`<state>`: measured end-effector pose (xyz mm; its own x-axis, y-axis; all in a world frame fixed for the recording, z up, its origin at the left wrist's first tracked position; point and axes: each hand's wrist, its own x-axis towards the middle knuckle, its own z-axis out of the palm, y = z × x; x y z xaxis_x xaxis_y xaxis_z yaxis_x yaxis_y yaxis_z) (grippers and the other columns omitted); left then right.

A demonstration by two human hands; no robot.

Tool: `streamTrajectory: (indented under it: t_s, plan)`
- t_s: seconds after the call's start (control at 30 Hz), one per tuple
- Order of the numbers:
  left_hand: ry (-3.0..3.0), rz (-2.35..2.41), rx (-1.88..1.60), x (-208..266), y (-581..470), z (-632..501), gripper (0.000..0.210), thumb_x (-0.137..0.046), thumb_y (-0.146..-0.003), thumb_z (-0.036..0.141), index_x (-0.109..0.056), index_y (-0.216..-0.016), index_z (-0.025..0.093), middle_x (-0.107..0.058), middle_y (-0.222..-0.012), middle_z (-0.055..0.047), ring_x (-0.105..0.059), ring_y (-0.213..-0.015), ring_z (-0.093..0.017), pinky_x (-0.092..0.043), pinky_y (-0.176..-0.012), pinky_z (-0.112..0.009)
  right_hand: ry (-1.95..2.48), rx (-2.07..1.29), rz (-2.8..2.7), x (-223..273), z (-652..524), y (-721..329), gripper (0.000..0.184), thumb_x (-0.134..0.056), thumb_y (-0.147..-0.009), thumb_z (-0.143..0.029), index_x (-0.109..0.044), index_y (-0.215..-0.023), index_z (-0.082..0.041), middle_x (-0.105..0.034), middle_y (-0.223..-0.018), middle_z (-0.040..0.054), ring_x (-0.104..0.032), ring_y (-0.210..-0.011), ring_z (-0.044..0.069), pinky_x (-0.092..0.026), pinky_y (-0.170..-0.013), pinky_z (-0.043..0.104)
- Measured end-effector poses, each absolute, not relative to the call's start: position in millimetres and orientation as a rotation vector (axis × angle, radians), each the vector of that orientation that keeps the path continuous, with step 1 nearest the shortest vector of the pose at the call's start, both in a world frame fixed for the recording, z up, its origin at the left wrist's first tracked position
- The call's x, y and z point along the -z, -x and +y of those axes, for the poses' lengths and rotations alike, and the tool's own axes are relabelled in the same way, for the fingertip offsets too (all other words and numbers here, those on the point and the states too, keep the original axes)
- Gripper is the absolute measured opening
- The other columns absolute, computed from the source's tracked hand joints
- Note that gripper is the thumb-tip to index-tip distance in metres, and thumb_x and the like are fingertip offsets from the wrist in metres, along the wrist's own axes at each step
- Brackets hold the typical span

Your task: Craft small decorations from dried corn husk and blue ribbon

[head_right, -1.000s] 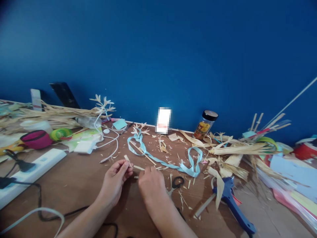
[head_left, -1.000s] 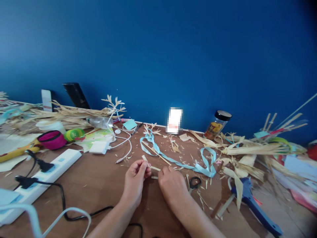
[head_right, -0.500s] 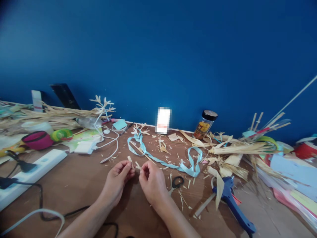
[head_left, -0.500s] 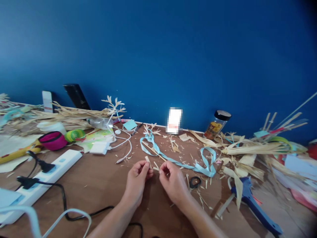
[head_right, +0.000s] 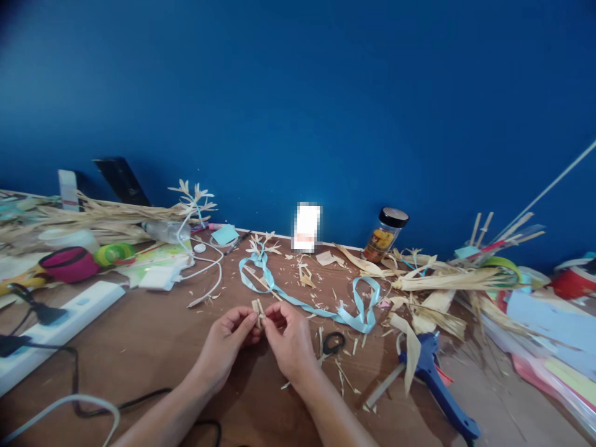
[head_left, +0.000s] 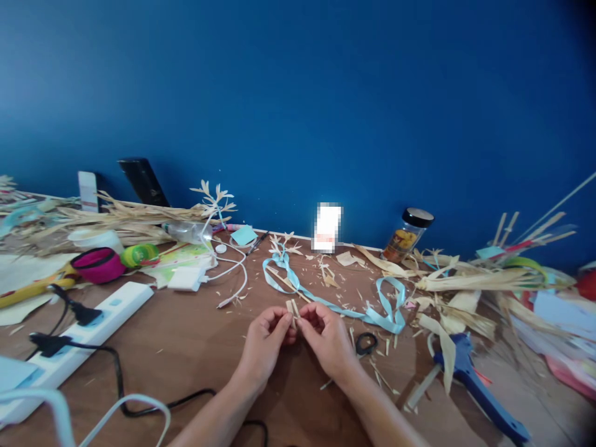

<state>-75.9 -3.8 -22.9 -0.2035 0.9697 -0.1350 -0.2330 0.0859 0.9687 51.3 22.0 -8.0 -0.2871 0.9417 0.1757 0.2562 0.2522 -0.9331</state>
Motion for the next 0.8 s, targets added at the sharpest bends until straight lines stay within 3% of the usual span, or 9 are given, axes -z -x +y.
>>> streamTrajectory:
  t_s: [0.27, 0.47, 0.8]
  plan:
    - [-0.898, 1.275, -1.386, 20.3, 75.2, -5.9, 0.02, -0.062, -0.07, 0.035, -0.061, -0.074, 0.016, -0.056, -0.057, 0.003, -0.051, -0.052, -0.009, -0.044, -0.053, -0.019, 1.196, -0.842, -1.775, 2.1, 21.0, -52.8, 0.008, -0.049, -0.077, -0.019, -0.057, -0.078, -0.017, -0.06, -0.075, 0.0013, -0.054, -0.066, 0.013, -0.042, -0.062, 0.024]
    - [-0.898, 1.357, -1.426, 19.1, 76.0, -5.5, 0.021, -0.065, -0.068, 0.035, -0.065, -0.074, 0.015, -0.059, -0.063, 0.0, -0.052, -0.055, -0.011, -0.044, -0.052, -0.02, 1.098, -1.061, -1.663, 0.1, 18.0, -48.1, 0.008, -0.05, -0.079, -0.022, -0.055, -0.079, -0.017, -0.059, -0.07, -0.0004, -0.054, -0.062, 0.012, -0.043, -0.059, 0.021]
    - [-0.936, 1.326, -1.372, 17.0, 76.0, -8.0, 0.02, -0.064, -0.068, 0.033, -0.067, -0.073, 0.014, -0.059, -0.059, 0.0, -0.051, -0.053, -0.011, -0.042, -0.051, -0.019, 1.117, -1.082, -1.691, 4.0, 19.5, -49.0, 0.008, -0.051, -0.078, -0.021, -0.057, -0.076, -0.017, -0.06, -0.069, -0.0009, -0.055, -0.063, 0.012, -0.043, -0.059, 0.022]
